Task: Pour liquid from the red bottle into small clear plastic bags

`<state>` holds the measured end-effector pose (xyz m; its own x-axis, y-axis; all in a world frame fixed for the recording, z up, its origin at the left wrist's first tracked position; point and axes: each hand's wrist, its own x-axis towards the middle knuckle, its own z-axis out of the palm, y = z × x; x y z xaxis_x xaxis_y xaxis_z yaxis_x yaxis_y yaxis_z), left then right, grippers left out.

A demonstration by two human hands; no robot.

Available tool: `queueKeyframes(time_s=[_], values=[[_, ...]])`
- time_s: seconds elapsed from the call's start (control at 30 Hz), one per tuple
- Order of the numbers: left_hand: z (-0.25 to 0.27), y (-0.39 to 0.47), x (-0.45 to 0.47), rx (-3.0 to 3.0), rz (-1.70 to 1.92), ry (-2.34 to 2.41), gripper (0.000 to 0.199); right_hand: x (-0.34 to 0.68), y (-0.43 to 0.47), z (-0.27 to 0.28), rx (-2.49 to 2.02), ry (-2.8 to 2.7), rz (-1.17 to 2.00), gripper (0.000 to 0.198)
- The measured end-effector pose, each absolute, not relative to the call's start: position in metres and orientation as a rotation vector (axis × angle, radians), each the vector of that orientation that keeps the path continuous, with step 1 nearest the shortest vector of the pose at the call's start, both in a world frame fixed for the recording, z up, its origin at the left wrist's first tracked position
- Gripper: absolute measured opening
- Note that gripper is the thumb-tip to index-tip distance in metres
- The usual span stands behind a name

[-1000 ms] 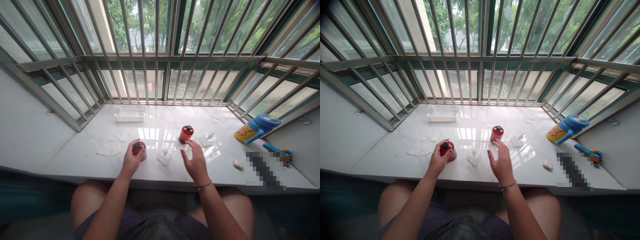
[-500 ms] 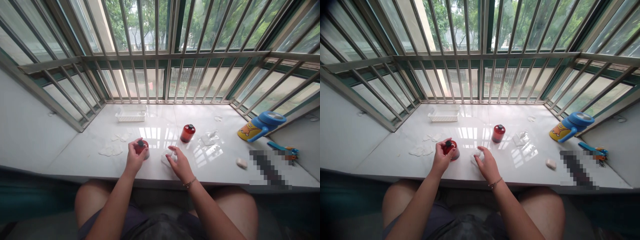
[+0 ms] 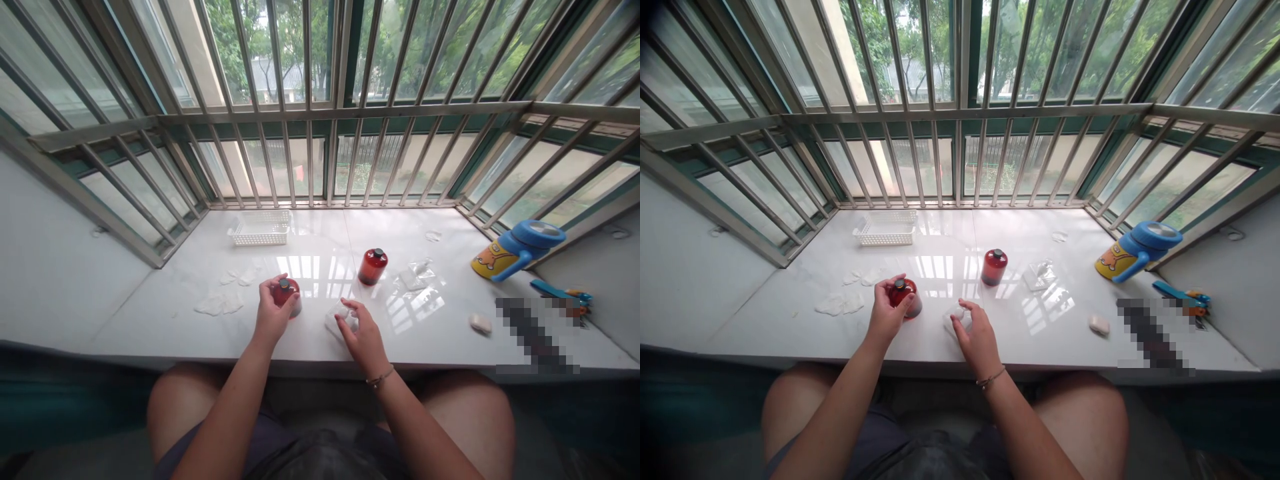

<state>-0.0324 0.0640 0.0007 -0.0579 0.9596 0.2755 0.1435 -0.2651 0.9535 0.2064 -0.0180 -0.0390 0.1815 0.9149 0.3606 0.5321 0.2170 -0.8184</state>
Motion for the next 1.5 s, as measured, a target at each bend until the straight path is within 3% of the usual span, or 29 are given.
queueKeyframes(time_s=[0.2,0.37,0.6,0.77,0.87,0.97,1.13,1.33,1.5], values=[[0.012,0.06,-0.039,1.647,1.29,1.317,0.05,0.205,-0.017,-0.036,-1.453,-1.499,0.467,0.036],[0.013,0.065,-0.045,1.704,1.357,1.3,0.033,0.205,-0.017,-0.038,-1.454,-1.508,0.442,0.036],[0.017,0.071,-0.038,1.5,1.539,1.212,0.032,0.204,-0.016,-0.042,-1.425,-1.487,0.421,0.034],[0.029,0.07,-0.066,1.715,1.611,1.406,0.028,0.204,-0.016,-0.04,-1.425,-1.486,0.413,0.033],[0.026,0.073,-0.102,2.05,1.455,1.762,0.024,0.204,-0.016,-0.04,-1.427,-1.485,0.414,0.032],[0.017,0.079,-0.135,2.327,0.993,2.079,0.027,0.204,-0.016,-0.04,-1.428,-1.483,0.429,0.033],[0.004,0.086,-0.153,2.475,0.458,2.255,0.037,0.203,-0.017,-0.041,-1.434,-1.478,0.449,0.033],[-0.009,0.085,-0.15,2.613,0.338,2.119,0.039,0.203,-0.016,-0.041,-1.431,-1.478,0.448,0.032],[-0.015,0.075,-0.152,2.56,0.635,2.083,0.042,0.203,-0.017,-0.041,-1.461,-1.448,0.463,0.038]])
